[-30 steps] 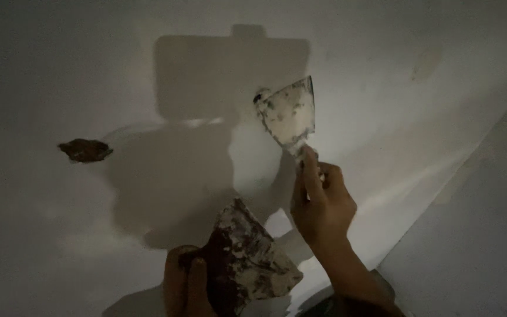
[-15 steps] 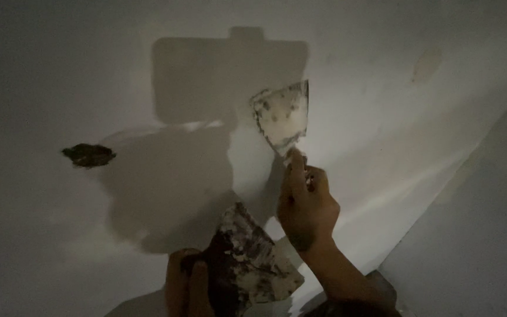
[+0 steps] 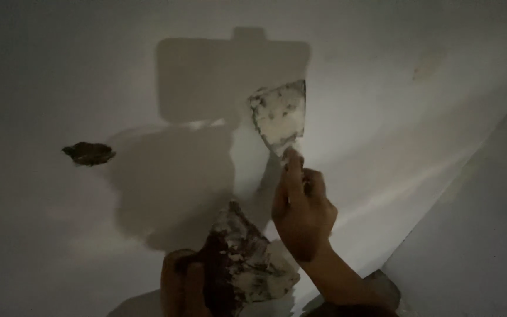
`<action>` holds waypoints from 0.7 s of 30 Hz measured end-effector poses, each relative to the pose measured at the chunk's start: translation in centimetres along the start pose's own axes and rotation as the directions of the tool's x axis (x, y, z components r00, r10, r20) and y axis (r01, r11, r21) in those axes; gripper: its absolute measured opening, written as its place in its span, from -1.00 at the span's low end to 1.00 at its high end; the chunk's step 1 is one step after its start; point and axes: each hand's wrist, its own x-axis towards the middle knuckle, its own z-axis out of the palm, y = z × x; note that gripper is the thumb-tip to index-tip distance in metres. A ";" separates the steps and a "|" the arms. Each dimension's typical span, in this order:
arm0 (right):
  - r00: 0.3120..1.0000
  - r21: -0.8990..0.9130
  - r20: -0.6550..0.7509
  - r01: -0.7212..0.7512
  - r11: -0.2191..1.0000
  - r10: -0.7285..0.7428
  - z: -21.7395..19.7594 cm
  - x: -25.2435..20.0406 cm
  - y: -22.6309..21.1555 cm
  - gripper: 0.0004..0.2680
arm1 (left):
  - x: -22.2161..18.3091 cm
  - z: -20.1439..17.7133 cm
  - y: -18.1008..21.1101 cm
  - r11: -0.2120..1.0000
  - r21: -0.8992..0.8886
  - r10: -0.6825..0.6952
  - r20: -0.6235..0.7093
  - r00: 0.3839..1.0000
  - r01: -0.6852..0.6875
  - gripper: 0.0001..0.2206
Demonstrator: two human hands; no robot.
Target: The person scoops plaster from a bucket onto putty knives and applies it over holes in the wall with a putty knife.
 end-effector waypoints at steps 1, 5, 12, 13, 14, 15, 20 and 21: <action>1.000 -0.004 -0.013 0.016 1.000 -0.016 0.1 -0.2 0.0 -0.66 | 0.1 0.0 0.1 1.000 0.007 0.002 -0.012 1.000 -0.002 -0.80; 0.999 -0.042 0.034 -0.001 0.999 0.003 -0.9 -1.6 0.4 -0.61 | 0.3 -0.4 0.3 1.000 0.012 -0.008 -0.021 1.000 0.008 -0.80; 0.997 0.068 -0.068 0.031 0.997 -0.027 -0.8 0.9 -0.4 -0.62 | 0.0 -0.3 0.4 1.000 0.017 -0.025 -0.024 0.999 0.025 -0.80; 0.997 0.058 -0.061 0.049 0.997 -0.046 -0.6 1.3 -0.6 -0.62 | 0.0 0.0 0.3 0.999 0.020 -0.026 -0.017 1.000 0.027 -0.80; 0.998 0.038 -0.056 0.044 0.998 -0.041 -0.6 1.3 -0.8 -0.63 | 0.0 0.2 0.2 1.000 0.020 -0.019 -0.012 1.000 0.019 -0.80; 0.998 0.019 -0.052 0.039 0.999 -0.038 -0.6 1.1 -1.1 -0.64 | 0.1 0.1 0.2 1.000 0.019 -0.018 -0.010 1.000 0.018 -0.80; 0.994 -0.051 0.082 -0.072 0.996 0.076 -2.1 -0.6 -0.9 -0.63 | 0.7 -1.1 -0.2 1.000 0.022 -0.020 -0.004 1.000 0.020 -0.80; 0.996 0.000 0.054 -0.070 0.998 0.070 -2.3 -0.7 -0.8 -0.62 | 0.9 -1.2 -0.3 1.000 0.023 -0.020 -0.006 1.000 0.020 -0.80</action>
